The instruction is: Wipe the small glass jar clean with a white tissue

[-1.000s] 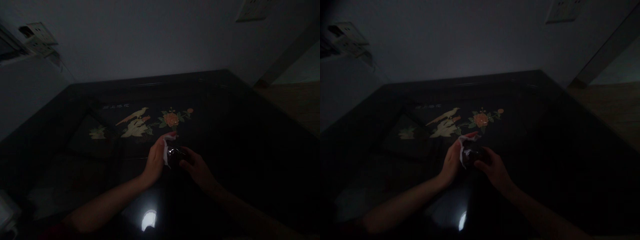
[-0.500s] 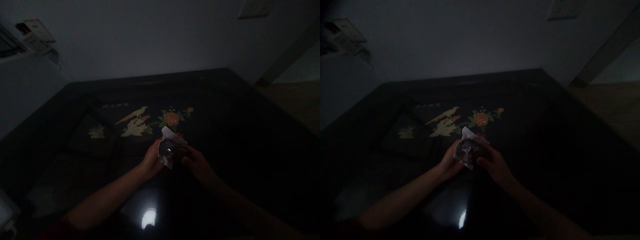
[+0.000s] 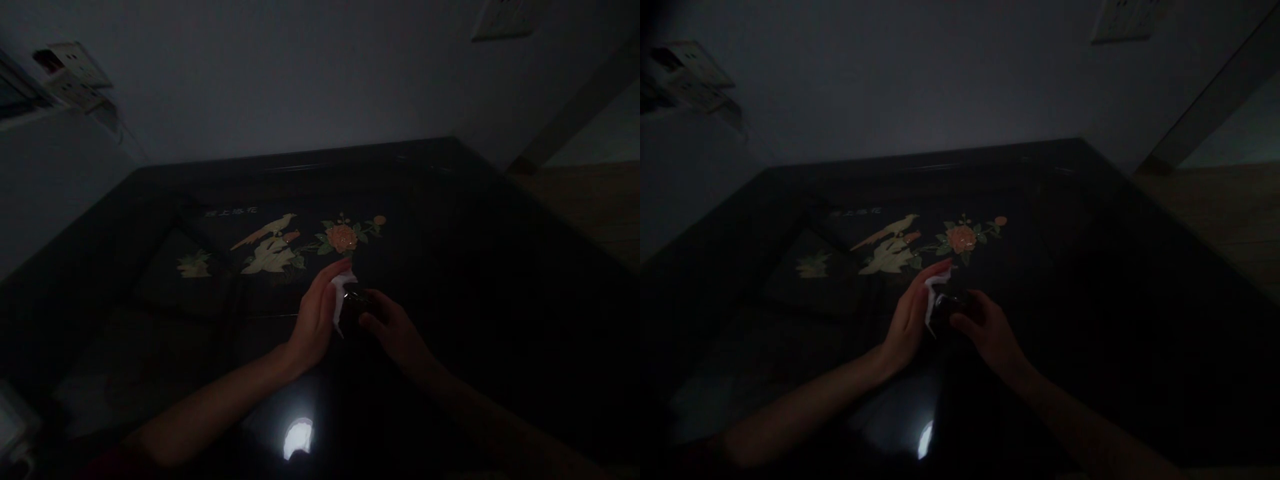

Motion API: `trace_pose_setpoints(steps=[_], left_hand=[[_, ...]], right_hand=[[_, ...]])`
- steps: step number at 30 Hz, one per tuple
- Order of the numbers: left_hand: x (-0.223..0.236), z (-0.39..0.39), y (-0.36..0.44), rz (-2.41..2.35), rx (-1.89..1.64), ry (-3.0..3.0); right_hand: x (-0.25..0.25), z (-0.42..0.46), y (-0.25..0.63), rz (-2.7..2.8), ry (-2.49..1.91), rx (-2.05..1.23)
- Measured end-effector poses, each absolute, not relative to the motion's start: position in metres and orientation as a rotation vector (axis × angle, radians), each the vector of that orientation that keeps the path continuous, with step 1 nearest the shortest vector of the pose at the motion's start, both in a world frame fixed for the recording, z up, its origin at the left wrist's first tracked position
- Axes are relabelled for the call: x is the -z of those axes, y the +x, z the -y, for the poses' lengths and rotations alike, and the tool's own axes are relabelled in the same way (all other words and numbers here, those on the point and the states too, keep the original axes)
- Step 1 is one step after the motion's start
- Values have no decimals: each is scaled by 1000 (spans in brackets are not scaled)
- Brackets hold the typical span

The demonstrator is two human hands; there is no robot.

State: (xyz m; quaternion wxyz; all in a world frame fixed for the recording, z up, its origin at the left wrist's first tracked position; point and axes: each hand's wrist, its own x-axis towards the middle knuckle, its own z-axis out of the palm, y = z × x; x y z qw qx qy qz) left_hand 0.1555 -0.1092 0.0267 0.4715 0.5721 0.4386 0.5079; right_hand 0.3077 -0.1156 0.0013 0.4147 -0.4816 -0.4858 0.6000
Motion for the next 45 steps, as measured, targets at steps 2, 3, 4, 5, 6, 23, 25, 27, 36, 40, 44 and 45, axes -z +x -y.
trace_pose_setpoints(steps=[2, 3, 4, 5, 6, 23, 25, 27, 36, 40, 44, 45], left_hand=[[-27, 110, 155, -1059, -1252, 1416], [-27, 109, 155, -1062, -1237, 1392], [-27, 108, 154, -1069, -1214, 1345], [-27, 107, 154, -1076, -1185, 1281], [-27, 106, 154, -1081, -1156, 1205], [-21, 87, 155, -750, -883, 529], [-20, 86, 154, -779, -883, 554], [-20, 86, 152, -875, -938, 654], [-31, 102, 152, -1087, -1166, 1467], [-31, 105, 154, -1034, -1213, 1596], [-30, 99, 150, -1068, -1095, 1412], [-30, 96, 149, -1076, -1041, 1357]], right_hand=[[-1, 117, 307, 1222, -1198, -1496], [-2, 117, 307, 1228, -1196, -1494], [-2, 118, 307, 1237, -1196, -1494], [-3, 118, 307, 1245, -1196, -1495], [-3, 118, 307, 1253, -1191, -1500], [1, 108, 314, 1299, -1124, -1555], [1, 107, 315, 1311, -1121, -1561], [2, 107, 315, 1327, -1128, -1546], [4, 110, 312, 1271, -1227, -1518], [1, 113, 308, 1235, -1250, -1509], [-3, 117, 308, 1254, -1219, -1485], [-3, 117, 308, 1277, -1219, -1472]])
